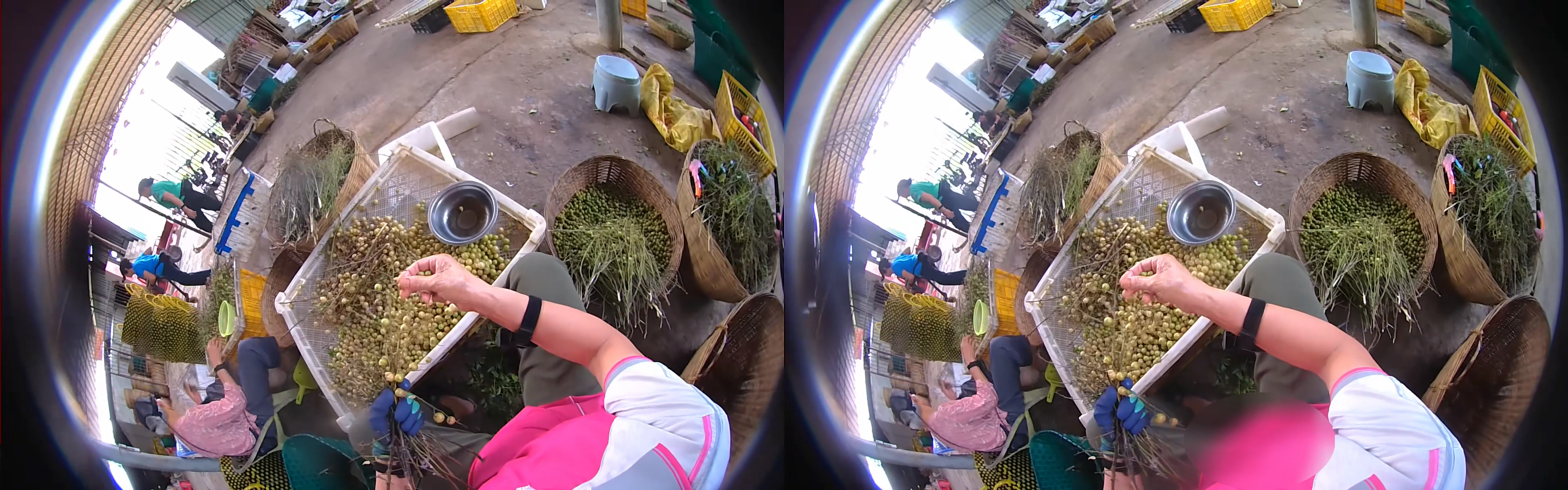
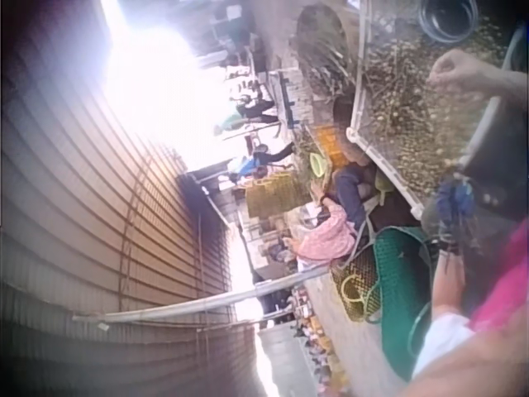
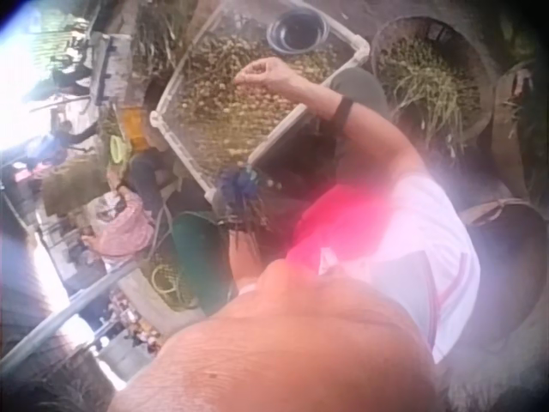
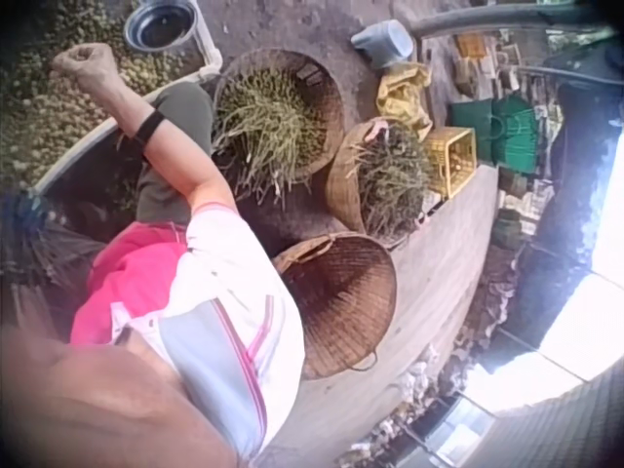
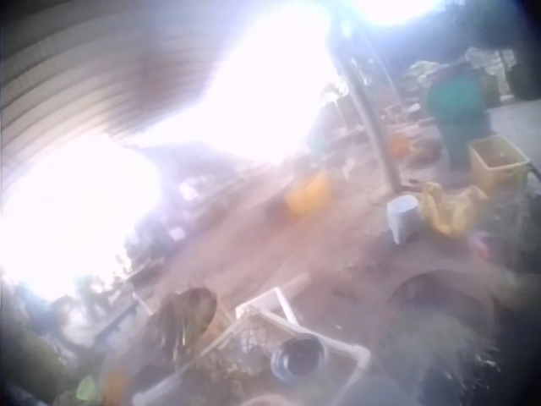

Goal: Sorting and cleaning longan fruit from their stems by hand.

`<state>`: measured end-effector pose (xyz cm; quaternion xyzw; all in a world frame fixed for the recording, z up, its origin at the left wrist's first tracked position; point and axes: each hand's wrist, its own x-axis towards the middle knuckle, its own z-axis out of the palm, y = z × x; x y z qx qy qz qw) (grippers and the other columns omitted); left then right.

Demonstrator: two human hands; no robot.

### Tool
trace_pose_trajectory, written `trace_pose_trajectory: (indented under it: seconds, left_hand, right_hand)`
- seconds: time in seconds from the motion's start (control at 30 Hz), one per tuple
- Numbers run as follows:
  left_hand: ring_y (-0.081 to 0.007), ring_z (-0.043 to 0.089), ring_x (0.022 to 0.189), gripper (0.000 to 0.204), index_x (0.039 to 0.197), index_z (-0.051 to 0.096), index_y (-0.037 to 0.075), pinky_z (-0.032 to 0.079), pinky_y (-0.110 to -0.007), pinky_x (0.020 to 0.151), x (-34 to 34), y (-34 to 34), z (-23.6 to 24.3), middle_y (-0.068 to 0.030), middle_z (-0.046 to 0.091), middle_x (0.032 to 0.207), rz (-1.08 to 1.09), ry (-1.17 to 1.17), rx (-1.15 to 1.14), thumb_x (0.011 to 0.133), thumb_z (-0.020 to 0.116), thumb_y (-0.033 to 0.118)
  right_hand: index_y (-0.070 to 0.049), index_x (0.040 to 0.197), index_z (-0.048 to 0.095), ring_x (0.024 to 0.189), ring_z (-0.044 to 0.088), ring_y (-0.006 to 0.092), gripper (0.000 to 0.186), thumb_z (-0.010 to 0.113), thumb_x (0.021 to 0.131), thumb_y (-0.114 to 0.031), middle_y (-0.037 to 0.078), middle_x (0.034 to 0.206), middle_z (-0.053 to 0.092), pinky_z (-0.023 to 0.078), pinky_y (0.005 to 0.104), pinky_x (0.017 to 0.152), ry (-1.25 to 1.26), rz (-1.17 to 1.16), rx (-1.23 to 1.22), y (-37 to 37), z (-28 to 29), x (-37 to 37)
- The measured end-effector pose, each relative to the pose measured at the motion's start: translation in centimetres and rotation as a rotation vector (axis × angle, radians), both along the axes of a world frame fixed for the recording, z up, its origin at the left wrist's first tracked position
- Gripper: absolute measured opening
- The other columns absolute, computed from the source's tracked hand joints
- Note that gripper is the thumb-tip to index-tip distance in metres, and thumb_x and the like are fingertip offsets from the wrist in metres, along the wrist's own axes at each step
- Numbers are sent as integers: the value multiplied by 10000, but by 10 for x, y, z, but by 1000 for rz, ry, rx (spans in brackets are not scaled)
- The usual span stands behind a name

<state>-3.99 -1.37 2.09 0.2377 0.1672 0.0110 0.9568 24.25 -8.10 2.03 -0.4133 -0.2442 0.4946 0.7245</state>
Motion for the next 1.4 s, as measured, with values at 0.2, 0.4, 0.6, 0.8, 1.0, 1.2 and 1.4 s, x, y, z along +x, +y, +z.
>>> trace_pose_trajectory:
  seconds: [0.2,0.4,0.6,0.8,1.0,1.2,1.4]
  left_hand:
    - [-71,255,357,363,1147,512,41,241,-235,355,6,-1,3,70,267,486,27,17,-5,950,396,322]
    - [-124,337,444,368,1141,473,60,292,-292,432,1,5,4,31,356,545,-34,-23,-94,938,400,358]
    - [-126,330,415,360,1130,475,55,285,-288,402,3,8,9,29,343,523,-122,-58,-61,937,406,351]
    - [-124,318,401,350,1120,478,36,278,-276,393,12,1,14,24,333,508,-193,-10,-126,933,420,325]
    - [-121,320,392,344,1103,476,16,270,-278,379,15,-6,10,19,353,514,-192,58,-154,926,432,308]
    - [-124,331,404,358,1121,454,14,281,-279,376,13,-6,2,18,349,526,-161,6,-142,931,420,316]
    - [-117,306,388,356,1128,447,16,276,-271,370,9,-9,5,27,328,521,-201,-102,-269,942,400,316]
  right_hand:
    - [-25,915,616,520,448,-6,122,606,852,-128,15,792,628,242,123,357,272,39,44,-2,-11,12]
    - [-29,1018,552,563,421,5,206,573,824,-97,11,799,577,204,143,356,542,-143,85,-13,-6,33]
    - [-8,1000,563,523,403,21,218,558,836,-151,-7,772,541,212,143,348,310,41,44,-13,-6,57]
    - [-18,1049,629,444,307,12,388,562,895,-367,-51,665,498,191,151,355,22,469,7,0,-8,65]
    - [-26,927,666,457,337,-9,278,626,863,-294,-45,698,539,215,144,361,-90,561,47,2,-9,65]
    - [-16,1000,588,502,392,-6,215,612,863,-179,5,757,551,212,111,344,361,505,97,-2,-27,67]
    - [-29,993,591,507,410,20,214,494,857,-163,-17,735,535,213,131,337,393,265,5,-17,-49,70]
